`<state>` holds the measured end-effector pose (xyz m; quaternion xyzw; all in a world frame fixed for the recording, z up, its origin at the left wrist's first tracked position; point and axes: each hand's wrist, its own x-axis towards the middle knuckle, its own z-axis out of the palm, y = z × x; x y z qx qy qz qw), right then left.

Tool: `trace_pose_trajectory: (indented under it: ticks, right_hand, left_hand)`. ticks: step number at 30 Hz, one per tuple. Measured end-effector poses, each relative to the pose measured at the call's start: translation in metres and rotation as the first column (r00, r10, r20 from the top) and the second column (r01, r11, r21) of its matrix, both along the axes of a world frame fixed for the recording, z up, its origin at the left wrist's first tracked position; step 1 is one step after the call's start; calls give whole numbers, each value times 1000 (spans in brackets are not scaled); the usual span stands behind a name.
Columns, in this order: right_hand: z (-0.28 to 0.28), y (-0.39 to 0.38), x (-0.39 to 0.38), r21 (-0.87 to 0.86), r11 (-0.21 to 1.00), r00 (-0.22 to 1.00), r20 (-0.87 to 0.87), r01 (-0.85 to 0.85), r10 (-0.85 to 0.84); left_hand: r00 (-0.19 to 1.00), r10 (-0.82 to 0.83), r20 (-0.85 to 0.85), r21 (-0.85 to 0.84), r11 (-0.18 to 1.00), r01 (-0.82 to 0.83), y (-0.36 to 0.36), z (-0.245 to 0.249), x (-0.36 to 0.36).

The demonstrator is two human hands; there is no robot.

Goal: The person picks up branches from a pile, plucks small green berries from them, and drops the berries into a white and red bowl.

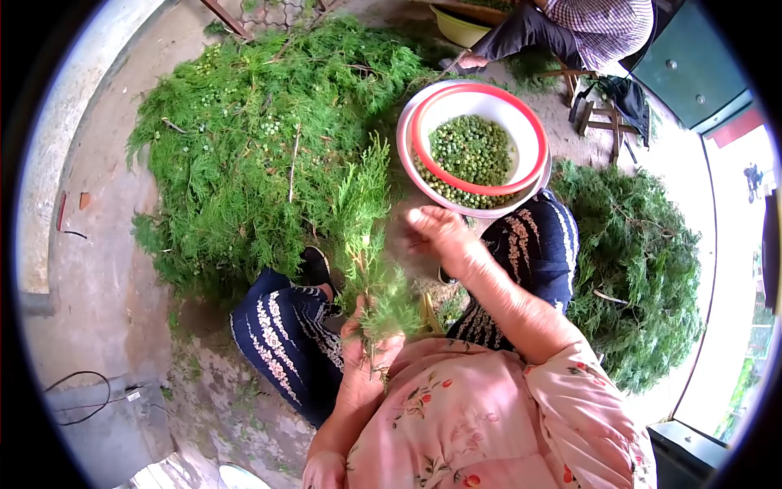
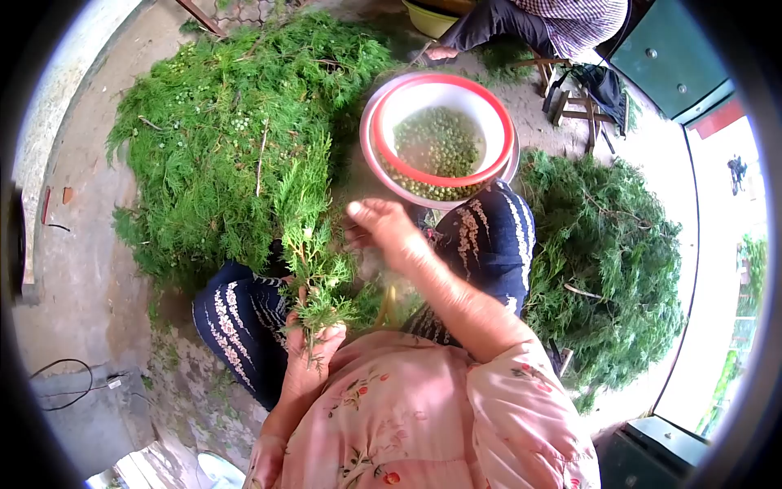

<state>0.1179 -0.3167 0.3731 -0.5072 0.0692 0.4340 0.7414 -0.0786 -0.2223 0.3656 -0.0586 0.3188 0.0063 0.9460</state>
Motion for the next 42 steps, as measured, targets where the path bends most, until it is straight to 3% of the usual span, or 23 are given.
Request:
trace_pose_trajectory:
  ticks: [2, 3, 4, 6, 7, 8, 10, 13, 16, 17, 21, 24, 25, 26, 29, 30, 32, 34, 36, 38, 39, 41, 42]
  right_hand:
    - [-26, 11, -20, 13, 999, 941, 337, 33, -35]
    - [-11, 11, -26, 114, 993, 913, 408, -42, -8]
    - [5, 13, -30, 44, 996, 922, 384, -75, 52]
    - [9, 20, -31, -133, 986, 692, 703, -100, 165]
    - [6, 23, -33, -101, 986, 675, 719, -134, 166]
    - [9, 22, -30, -171, 956, 687, 666, -240, 292]
    - [3, 25, -31, -247, 931, 681, 635, -269, 365]
    - [14, 23, -31, -209, 935, 823, 447, -286, 352]
    - [3, 28, -41, -35, 999, 907, 419, -39, 50]
    - [2, 30, -41, -20, 1000, 916, 402, -2, 10]
    - [-9, 32, -43, 125, 980, 984, 66, 154, -163]
    - [-18, 19, -21, 41, 948, 949, 0, 315, -315]
    - [-24, 11, -13, 110, 944, 949, 10, 312, -315]
    - [-29, 5, -7, 177, 936, 950, 19, 303, -311]
    - [-24, -8, -12, 309, 950, 999, -6, 42, -42]
    - [-24, -10, -17, 392, 918, 998, -13, -57, 67]
    - [-21, -10, -32, 392, 915, 985, -94, -96, 144]
    - [-13, -9, -46, 328, 891, 949, 81, -314, 305]
    - [-3, -5, -50, 191, 838, 834, 348, -511, 429]
    - [3, -2, -53, 149, 802, 796, 317, -579, 516]
    - [4, 1, -57, 130, 798, 771, 385, -589, 507]
    - [2, 6, -63, 80, 821, 728, 517, -565, 451]
    - [-3, 7, -61, -56, 841, 595, 682, -538, 426]
  left_hand:
    - [999, 26, -36, 8, 1000, -26, -2, 4, 2]
    - [999, 29, -40, 13, 1000, -28, -3, 5, 3]
    - [1000, 8, -18, 19, 1000, -8, -3, 5, 2]
    - [1000, -3, 17, -14, 1000, 4, -4, 5, 3]
    - [999, 9, 32, -52, 999, -7, -5, 5, 4]
    - [998, -3, 57, -63, 998, 7, -5, 3, 3]
    - [992, -51, 115, -55, 997, 58, -2, -2, 2]
    - [989, -72, 132, -37, 996, 77, -2, 4, 2]
    - [996, -53, 76, 0, 999, 53, -1, 11, 9]
    - [998, -45, 49, 18, 999, 44, 0, 11, 10]
    - [1000, 0, 26, -25, 1000, 1, 0, 11, 13]
    - [994, 58, -93, -81, 995, -65, -2, 21, 12]
    - [984, 98, -147, -126, 985, -117, -1, 24, 12]
    - [993, 87, -81, -107, 990, -95, 3, 19, 10]
    - [995, 65, 72, -37, 997, -62, 15, -9, -2]
    - [991, 135, -16, -47, 990, -136, 12, 11, 5]
    - [985, 82, 150, 25, 996, -87, 16, -3, 1]
    - [972, 60, 229, 83, 993, -81, 16, 7, 6]
    - [975, 39, 219, 173, 982, -78, 11, 16, 11]
    - [992, 37, 122, 295, 953, -71, 7, 20, 13]
    - [934, -41, 356, 134, 991, -7, 18, 13, 13]
    - [993, 84, 79, 190, 977, -98, 10, 4, 8]
    - [996, 87, 19, 230, 969, -89, 8, 12, 9]
